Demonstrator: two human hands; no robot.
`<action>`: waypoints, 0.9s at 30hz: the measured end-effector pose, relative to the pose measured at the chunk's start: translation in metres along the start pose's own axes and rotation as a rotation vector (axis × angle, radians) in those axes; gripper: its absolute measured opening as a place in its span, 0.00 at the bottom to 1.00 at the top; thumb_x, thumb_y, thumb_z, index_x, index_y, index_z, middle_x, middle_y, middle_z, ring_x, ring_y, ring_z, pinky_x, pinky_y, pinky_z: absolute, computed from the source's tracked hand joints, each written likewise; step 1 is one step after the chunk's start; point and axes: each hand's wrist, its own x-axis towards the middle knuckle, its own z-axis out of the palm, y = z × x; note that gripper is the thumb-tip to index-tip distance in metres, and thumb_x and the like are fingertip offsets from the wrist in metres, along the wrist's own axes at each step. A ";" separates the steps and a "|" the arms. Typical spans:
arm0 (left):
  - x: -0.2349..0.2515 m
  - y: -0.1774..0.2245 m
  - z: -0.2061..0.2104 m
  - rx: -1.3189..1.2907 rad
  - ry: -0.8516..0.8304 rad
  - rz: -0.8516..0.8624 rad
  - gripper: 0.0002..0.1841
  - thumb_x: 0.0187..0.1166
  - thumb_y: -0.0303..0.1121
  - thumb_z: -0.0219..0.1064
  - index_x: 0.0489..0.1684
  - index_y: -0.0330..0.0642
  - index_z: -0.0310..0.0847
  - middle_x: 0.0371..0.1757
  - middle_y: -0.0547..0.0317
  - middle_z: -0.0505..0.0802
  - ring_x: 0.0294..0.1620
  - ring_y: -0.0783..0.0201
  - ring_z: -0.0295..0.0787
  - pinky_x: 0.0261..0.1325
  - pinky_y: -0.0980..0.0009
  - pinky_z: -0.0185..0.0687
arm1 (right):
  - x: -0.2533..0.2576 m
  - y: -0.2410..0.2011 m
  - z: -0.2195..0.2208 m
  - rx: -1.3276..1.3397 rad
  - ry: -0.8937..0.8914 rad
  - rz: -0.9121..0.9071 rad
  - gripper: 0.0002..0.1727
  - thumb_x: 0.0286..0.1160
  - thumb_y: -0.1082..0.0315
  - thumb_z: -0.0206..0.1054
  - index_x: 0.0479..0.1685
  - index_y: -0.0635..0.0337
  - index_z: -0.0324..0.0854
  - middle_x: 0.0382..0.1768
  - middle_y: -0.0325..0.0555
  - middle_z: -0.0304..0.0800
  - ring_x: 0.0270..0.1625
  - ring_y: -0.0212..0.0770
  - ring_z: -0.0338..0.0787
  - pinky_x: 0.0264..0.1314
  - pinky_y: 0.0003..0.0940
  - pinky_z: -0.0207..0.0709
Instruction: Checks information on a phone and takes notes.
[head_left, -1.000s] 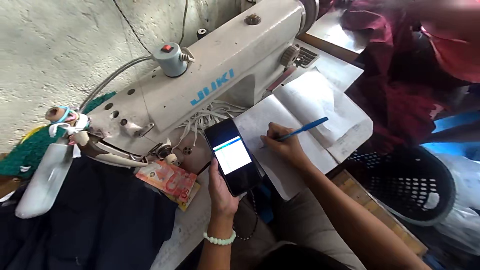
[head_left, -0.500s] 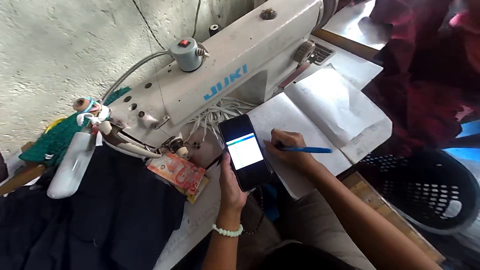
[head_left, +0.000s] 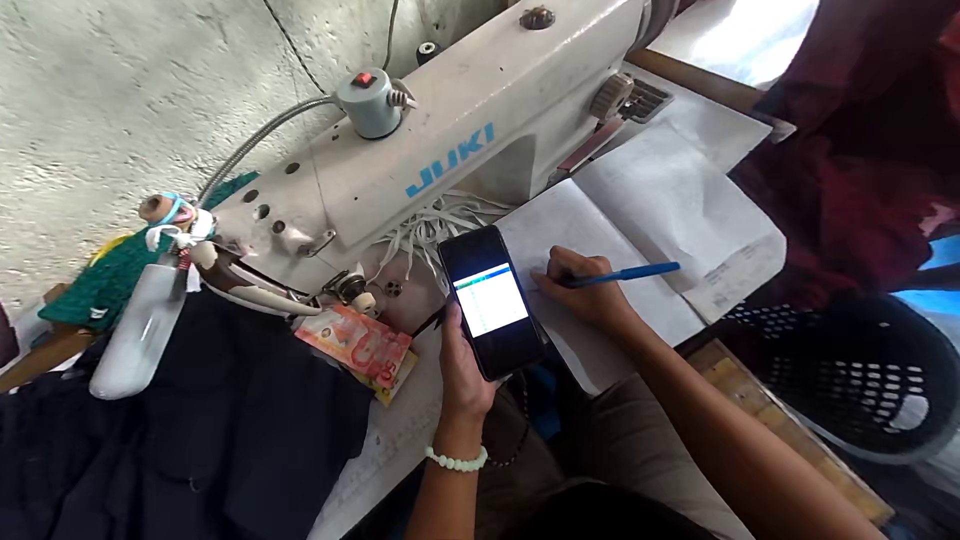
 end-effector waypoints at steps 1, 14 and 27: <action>0.000 0.000 0.000 0.007 0.006 -0.001 0.27 0.95 0.47 0.29 0.71 0.41 0.70 0.54 0.51 0.93 0.56 0.61 0.93 0.58 0.60 0.91 | 0.000 0.001 0.001 -0.004 0.005 -0.007 0.15 0.67 0.70 0.71 0.17 0.60 0.72 0.15 0.34 0.72 0.20 0.19 0.70 0.23 0.15 0.60; 0.001 0.000 0.000 -0.010 -0.010 0.011 0.27 0.95 0.46 0.27 0.74 0.41 0.67 0.56 0.49 0.92 0.57 0.58 0.93 0.58 0.59 0.91 | 0.015 -0.009 -0.029 0.754 0.214 0.382 0.12 0.80 0.70 0.62 0.25 0.47 0.74 0.17 0.31 0.78 0.14 0.21 0.70 0.17 0.14 0.65; -0.001 0.001 0.003 -0.012 -0.006 0.017 0.27 0.95 0.46 0.28 0.68 0.42 0.71 0.53 0.52 0.93 0.56 0.61 0.93 0.57 0.61 0.91 | 0.003 -0.001 -0.005 0.115 0.005 0.012 0.15 0.70 0.71 0.72 0.18 0.58 0.72 0.15 0.30 0.72 0.18 0.16 0.70 0.22 0.11 0.62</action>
